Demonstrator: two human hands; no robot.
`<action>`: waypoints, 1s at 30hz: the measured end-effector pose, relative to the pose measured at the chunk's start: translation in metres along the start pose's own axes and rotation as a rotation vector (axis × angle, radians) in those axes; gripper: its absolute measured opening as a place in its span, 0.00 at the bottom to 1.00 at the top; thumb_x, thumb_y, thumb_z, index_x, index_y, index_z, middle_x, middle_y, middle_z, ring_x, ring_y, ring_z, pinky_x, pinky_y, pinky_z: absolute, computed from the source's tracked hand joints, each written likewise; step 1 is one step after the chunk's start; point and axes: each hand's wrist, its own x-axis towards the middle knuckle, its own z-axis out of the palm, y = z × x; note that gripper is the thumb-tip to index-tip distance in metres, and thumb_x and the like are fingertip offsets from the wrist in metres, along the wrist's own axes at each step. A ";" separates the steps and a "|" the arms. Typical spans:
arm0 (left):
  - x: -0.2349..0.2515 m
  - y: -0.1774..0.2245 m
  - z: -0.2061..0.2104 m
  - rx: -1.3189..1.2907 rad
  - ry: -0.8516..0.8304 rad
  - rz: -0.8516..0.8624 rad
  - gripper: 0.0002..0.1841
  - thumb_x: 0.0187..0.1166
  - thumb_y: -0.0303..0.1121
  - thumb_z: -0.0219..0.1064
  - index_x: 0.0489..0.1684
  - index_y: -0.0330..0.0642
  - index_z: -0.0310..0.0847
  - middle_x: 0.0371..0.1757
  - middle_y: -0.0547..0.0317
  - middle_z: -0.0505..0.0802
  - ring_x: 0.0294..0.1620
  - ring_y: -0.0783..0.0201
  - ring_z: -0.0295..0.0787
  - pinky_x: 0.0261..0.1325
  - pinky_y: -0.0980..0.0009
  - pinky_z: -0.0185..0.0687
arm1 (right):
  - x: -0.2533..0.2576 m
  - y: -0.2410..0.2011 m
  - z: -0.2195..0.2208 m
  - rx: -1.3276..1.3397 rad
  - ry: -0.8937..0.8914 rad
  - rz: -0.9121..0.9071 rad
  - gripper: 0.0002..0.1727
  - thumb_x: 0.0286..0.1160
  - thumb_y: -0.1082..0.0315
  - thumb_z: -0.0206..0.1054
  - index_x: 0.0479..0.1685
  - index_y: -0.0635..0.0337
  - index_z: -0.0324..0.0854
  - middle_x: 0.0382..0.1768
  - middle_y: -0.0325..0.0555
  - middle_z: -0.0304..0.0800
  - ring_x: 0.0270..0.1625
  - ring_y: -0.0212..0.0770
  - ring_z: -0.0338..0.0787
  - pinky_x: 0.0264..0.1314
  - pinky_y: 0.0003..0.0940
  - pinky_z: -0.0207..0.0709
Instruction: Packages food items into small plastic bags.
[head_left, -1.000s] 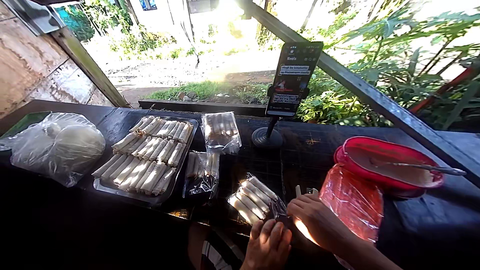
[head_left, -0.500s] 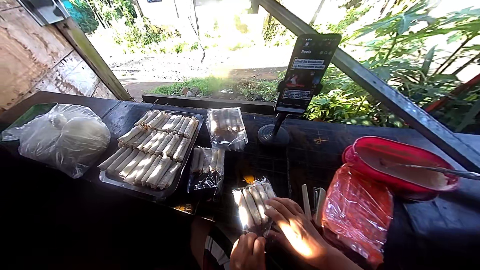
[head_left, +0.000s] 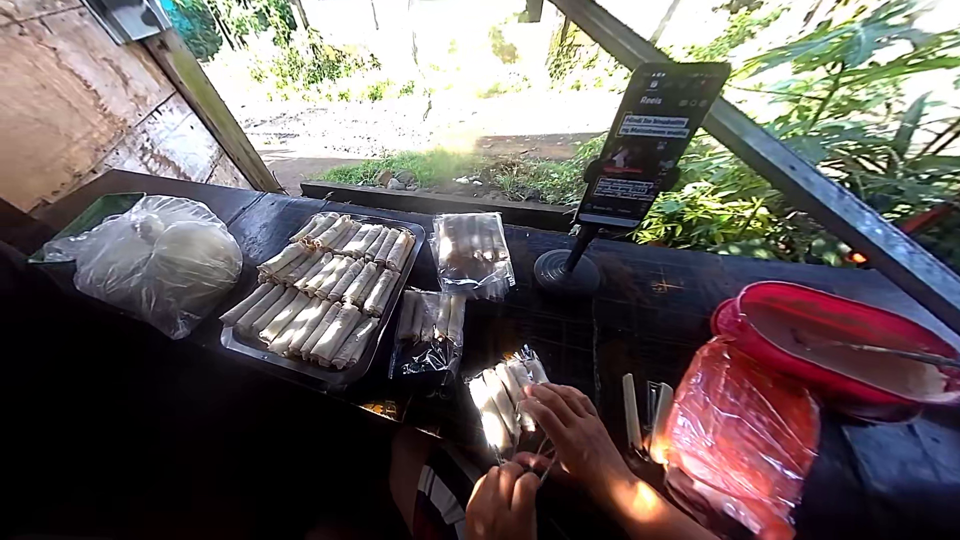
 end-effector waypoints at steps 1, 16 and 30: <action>0.000 0.000 -0.001 0.000 -0.008 0.014 0.05 0.69 0.23 0.63 0.33 0.41 0.85 0.33 0.53 0.91 0.34 0.61 0.91 0.40 0.73 0.88 | 0.000 -0.002 0.004 -0.022 0.022 0.015 0.32 0.68 0.32 0.59 0.48 0.51 0.89 0.55 0.49 0.94 0.62 0.53 0.90 0.64 0.49 0.79; 0.026 -0.005 0.030 0.266 0.037 0.064 0.13 0.80 0.42 0.60 0.42 0.50 0.91 0.45 0.62 0.94 0.47 0.61 0.88 0.55 0.68 0.76 | -0.035 -0.013 -0.024 -0.005 0.136 0.243 0.12 0.70 0.70 0.55 0.37 0.59 0.86 0.36 0.51 0.90 0.43 0.46 0.91 0.47 0.30 0.84; 0.066 -0.014 0.051 0.303 -0.038 0.112 0.07 0.73 0.31 0.65 0.33 0.50 0.91 0.36 0.62 0.94 0.41 0.62 0.91 0.45 0.67 0.81 | -0.034 -0.014 -0.026 0.100 0.086 0.253 0.10 0.62 0.71 0.59 0.31 0.60 0.86 0.29 0.47 0.90 0.37 0.41 0.92 0.45 0.26 0.84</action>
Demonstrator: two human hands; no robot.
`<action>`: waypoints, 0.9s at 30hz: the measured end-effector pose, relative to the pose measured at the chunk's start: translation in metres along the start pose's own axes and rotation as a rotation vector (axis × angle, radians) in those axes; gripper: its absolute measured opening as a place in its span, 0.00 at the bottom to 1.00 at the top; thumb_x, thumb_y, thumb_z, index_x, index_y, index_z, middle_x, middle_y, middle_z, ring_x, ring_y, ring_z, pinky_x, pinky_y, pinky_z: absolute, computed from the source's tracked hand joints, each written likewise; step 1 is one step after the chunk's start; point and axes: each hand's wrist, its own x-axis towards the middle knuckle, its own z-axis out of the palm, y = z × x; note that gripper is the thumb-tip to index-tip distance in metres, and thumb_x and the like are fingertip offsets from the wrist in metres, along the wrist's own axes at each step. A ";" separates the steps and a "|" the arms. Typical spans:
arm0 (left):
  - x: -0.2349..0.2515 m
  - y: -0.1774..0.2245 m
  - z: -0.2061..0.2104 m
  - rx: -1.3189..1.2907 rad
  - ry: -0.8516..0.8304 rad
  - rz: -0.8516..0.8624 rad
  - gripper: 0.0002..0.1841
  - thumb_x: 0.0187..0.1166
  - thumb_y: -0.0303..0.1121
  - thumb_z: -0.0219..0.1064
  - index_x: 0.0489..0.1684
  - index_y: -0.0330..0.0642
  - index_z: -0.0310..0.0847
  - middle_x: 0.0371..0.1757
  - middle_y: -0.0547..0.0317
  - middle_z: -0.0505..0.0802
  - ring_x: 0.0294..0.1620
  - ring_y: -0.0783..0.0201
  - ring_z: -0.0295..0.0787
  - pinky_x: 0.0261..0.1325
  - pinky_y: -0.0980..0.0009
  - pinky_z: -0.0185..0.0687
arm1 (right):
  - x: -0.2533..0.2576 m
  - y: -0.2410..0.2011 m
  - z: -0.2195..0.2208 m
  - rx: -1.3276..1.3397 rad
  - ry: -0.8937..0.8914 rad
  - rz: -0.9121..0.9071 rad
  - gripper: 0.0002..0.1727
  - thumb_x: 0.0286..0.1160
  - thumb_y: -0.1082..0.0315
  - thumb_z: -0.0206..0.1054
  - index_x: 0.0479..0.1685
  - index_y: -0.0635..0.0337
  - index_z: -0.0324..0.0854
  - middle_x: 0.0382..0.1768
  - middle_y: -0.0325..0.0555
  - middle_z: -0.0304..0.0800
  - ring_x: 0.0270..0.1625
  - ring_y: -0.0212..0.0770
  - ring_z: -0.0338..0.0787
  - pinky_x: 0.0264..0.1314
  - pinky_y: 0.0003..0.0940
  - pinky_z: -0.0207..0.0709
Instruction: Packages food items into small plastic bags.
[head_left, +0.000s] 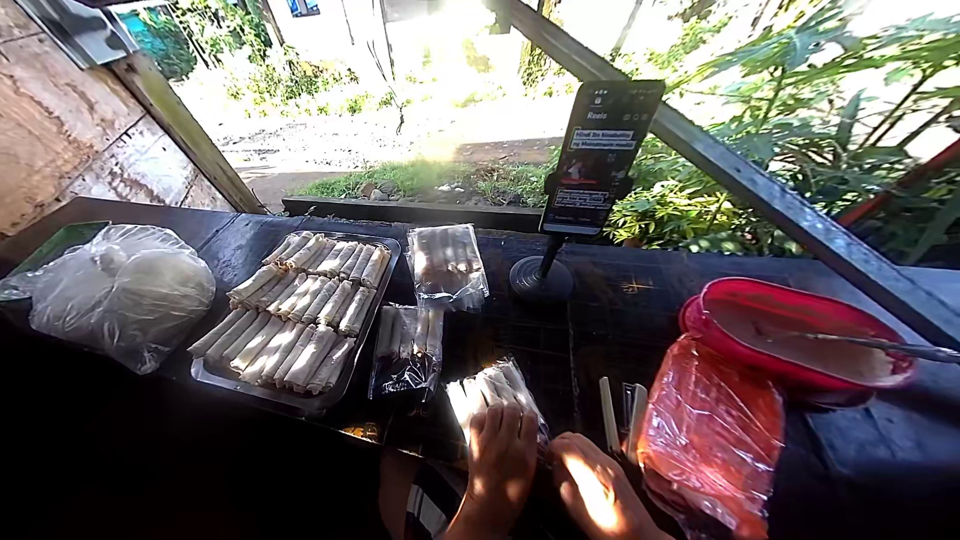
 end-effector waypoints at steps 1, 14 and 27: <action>-0.005 -0.001 -0.003 -0.001 -0.002 -0.007 0.08 0.75 0.35 0.64 0.35 0.50 0.92 0.38 0.62 0.94 0.42 0.61 0.91 0.45 0.66 0.81 | 0.000 0.000 0.000 0.000 -0.003 0.027 0.10 0.62 0.71 0.59 0.32 0.60 0.88 0.30 0.47 0.91 0.38 0.41 0.92 0.45 0.27 0.85; -0.031 0.002 -0.073 -0.026 -0.203 -0.246 0.16 0.50 0.23 0.75 0.39 0.41 0.93 0.41 0.47 0.94 0.33 0.52 0.92 0.27 0.62 0.84 | 0.020 -0.003 -0.021 0.081 -0.152 0.081 0.17 0.58 0.76 0.63 0.48 0.64 0.85 0.52 0.56 0.93 0.20 0.41 0.87 0.19 0.35 0.80; 0.025 -0.066 -0.173 -1.242 -0.368 -0.410 0.16 0.70 0.17 0.65 0.56 0.33 0.77 0.42 0.61 0.88 0.28 0.85 0.79 0.33 0.89 0.78 | 0.098 -0.039 -0.063 0.416 -0.338 -0.347 0.24 0.77 0.43 0.68 0.52 0.56 0.83 0.34 0.44 0.84 0.38 0.32 0.83 0.43 0.18 0.77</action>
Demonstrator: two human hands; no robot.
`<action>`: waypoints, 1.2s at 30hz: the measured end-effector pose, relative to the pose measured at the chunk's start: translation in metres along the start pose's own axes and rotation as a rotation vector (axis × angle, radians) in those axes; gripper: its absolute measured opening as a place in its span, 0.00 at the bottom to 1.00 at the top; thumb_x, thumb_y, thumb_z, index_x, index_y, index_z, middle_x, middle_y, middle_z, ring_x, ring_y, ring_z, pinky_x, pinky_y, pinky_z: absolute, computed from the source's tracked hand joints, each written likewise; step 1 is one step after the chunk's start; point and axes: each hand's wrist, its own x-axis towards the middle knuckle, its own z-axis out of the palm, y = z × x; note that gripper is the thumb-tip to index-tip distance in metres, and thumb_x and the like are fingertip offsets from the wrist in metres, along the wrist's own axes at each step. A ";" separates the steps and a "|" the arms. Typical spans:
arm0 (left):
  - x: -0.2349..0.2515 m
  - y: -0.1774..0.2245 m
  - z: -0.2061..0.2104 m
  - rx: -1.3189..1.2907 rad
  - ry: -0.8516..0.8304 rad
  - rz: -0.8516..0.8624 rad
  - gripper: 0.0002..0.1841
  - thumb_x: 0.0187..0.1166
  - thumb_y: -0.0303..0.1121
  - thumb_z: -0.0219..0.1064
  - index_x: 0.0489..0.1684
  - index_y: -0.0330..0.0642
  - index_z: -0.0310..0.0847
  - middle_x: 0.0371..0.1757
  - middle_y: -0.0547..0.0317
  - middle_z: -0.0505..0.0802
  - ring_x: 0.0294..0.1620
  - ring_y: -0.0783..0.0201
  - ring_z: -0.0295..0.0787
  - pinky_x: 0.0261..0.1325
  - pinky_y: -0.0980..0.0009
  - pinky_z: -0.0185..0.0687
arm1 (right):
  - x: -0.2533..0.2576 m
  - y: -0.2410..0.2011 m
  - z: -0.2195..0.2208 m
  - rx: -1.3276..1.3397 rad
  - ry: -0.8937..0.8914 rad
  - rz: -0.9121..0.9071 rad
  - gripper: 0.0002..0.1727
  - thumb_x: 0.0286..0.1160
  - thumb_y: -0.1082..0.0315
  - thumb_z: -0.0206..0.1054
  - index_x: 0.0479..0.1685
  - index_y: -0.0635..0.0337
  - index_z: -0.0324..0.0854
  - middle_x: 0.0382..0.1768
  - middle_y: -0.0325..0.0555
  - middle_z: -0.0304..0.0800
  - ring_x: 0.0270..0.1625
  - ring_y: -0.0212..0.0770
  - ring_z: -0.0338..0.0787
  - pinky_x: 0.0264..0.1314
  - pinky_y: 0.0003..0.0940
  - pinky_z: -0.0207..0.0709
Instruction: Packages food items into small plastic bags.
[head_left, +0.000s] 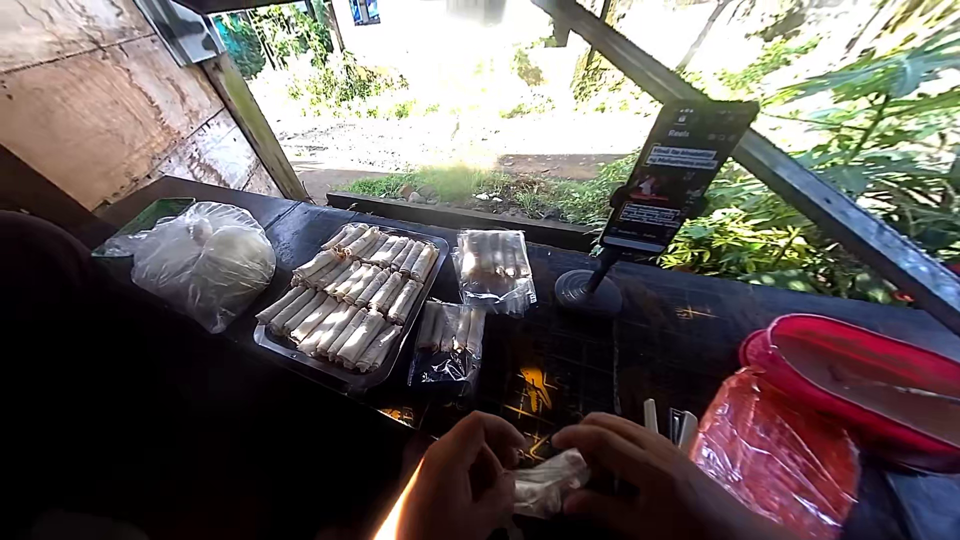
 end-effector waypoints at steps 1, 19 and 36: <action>0.000 -0.004 -0.006 -0.050 -0.023 0.040 0.13 0.74 0.19 0.65 0.55 0.34 0.78 0.42 0.63 0.88 0.29 0.85 0.79 0.34 0.89 0.77 | 0.003 -0.001 0.004 -0.099 0.019 -0.065 0.17 0.83 0.49 0.64 0.44 0.54 0.85 0.28 0.41 0.82 0.34 0.35 0.83 0.38 0.20 0.76; 0.045 -0.142 -0.010 1.347 0.365 0.342 0.07 0.68 0.22 0.68 0.22 0.39 0.89 0.23 0.54 0.90 0.31 0.56 0.92 0.49 0.58 0.86 | 0.050 0.010 -0.029 -0.255 0.048 -0.068 0.17 0.85 0.57 0.57 0.31 0.52 0.87 0.23 0.36 0.83 0.26 0.29 0.82 0.28 0.20 0.74; -0.015 -0.129 -0.003 0.818 0.201 0.137 0.13 0.75 0.35 0.71 0.51 0.39 0.93 0.46 0.51 0.97 0.55 0.47 0.94 0.59 0.50 0.87 | 0.094 0.070 0.101 -0.450 0.003 -0.428 0.09 0.71 0.77 0.63 0.27 0.62 0.87 0.21 0.48 0.85 0.22 0.48 0.86 0.21 0.40 0.78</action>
